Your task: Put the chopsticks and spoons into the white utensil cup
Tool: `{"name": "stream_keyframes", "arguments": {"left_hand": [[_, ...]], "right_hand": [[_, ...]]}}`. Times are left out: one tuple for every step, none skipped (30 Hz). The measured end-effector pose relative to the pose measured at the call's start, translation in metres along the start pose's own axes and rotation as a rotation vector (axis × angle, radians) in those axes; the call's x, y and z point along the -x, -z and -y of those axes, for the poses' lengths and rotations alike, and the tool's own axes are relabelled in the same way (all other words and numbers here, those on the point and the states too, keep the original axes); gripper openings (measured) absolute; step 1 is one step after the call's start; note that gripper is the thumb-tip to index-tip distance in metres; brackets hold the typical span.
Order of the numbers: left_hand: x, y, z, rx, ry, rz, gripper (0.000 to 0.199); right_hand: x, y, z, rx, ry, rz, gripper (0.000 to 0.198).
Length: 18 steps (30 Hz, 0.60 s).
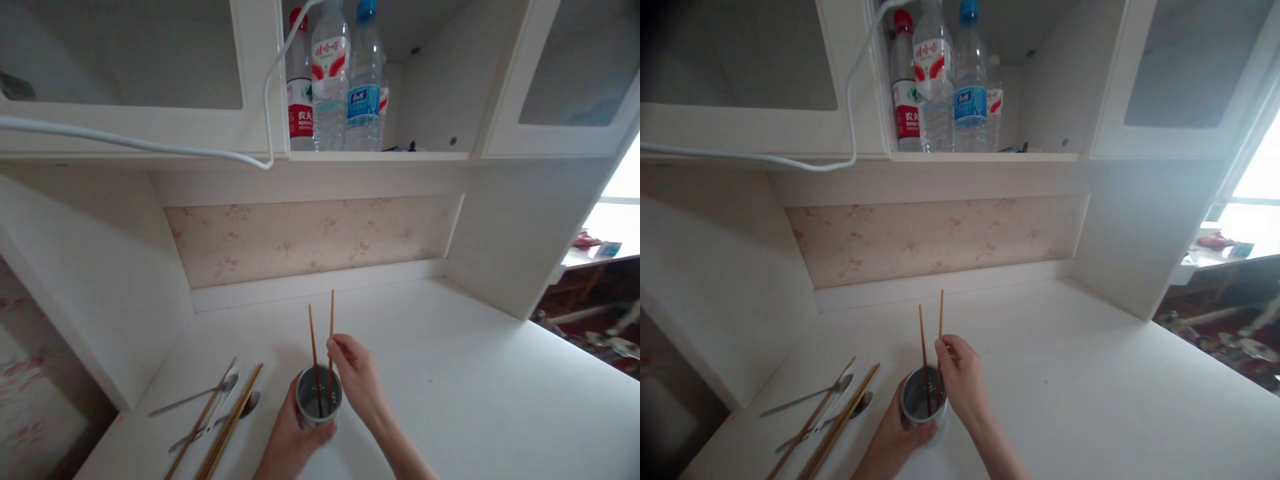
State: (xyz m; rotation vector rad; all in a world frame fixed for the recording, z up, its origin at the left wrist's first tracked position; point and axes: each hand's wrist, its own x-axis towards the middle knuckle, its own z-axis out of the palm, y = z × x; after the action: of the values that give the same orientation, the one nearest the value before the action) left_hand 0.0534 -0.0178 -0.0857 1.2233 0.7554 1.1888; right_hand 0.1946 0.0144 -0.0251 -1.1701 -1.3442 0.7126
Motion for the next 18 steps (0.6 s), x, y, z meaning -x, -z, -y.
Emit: {"name": "stream_keyframes", "arguments": {"left_hand": [[0.000,0.000,-0.001,0.002,0.001,-0.005,0.080],[0.001,0.000,-0.002,0.000,0.005,-0.008,0.079],[0.001,0.000,-0.004,-0.004,0.012,-0.006,0.079],[0.002,-0.001,-0.006,-0.008,0.020,-0.003,0.078],[0.003,-0.002,-0.008,-0.009,0.027,0.004,0.077],[0.003,-0.002,-0.010,-0.005,0.031,0.012,0.076],[0.004,-0.003,-0.011,0.001,0.032,0.017,0.075],[0.004,-0.003,-0.012,0.008,0.030,0.017,0.075],[0.005,-0.003,-0.011,0.011,0.030,0.014,0.074],[0.005,-0.002,-0.011,0.011,0.030,0.009,0.074],[0.005,-0.002,-0.010,0.011,0.032,0.004,0.074],[0.004,-0.002,-0.008,0.012,0.033,0.000,0.074],[0.004,-0.001,-0.007,0.015,0.034,-0.002,0.074],[0.004,-0.001,-0.007,0.020,0.033,-0.002,0.075],[0.004,0.000,-0.007,0.025,0.034,0.002,0.075],[0.004,0.000,-0.008,0.025,0.037,0.007,0.075],[0.005,0.000,-0.009,0.024,0.039,0.012,0.074],[0.005,0.000,-0.011,0.024,0.040,0.016,0.074]], "right_hand": [[0.001,-0.002,-0.002,0.021,0.003,0.020,0.035],[0.001,-0.004,-0.004,0.033,-0.002,0.039,0.035],[0.002,-0.005,-0.005,0.037,-0.013,0.058,0.035],[0.003,-0.006,-0.007,0.036,-0.025,0.078,0.035],[0.004,-0.007,-0.007,0.035,-0.034,0.098,0.034],[0.005,-0.007,-0.008,0.038,-0.040,0.117,0.034],[0.005,-0.007,-0.008,0.044,-0.042,0.133,0.033],[0.005,-0.007,-0.008,0.055,-0.044,0.148,0.033],[0.005,-0.007,-0.007,0.068,-0.044,0.162,0.033],[0.005,-0.007,-0.006,0.081,-0.044,0.175,0.033],[0.005,-0.007,-0.005,0.096,-0.042,0.189,0.034],[0.004,-0.006,-0.004,0.111,-0.040,0.203,0.034],[0.004,-0.006,-0.003,0.121,-0.040,0.216,0.035],[0.004,-0.006,-0.002,0.120,-0.048,0.229,0.036],[0.005,-0.005,-0.002,0.102,-0.067,0.239,0.036],[0.006,-0.004,-0.002,0.064,-0.099,0.247,0.037],[0.007,-0.003,-0.002,0.009,-0.142,0.253,0.037],[0.010,-0.001,-0.003,-0.061,-0.188,0.257,0.038]]}}
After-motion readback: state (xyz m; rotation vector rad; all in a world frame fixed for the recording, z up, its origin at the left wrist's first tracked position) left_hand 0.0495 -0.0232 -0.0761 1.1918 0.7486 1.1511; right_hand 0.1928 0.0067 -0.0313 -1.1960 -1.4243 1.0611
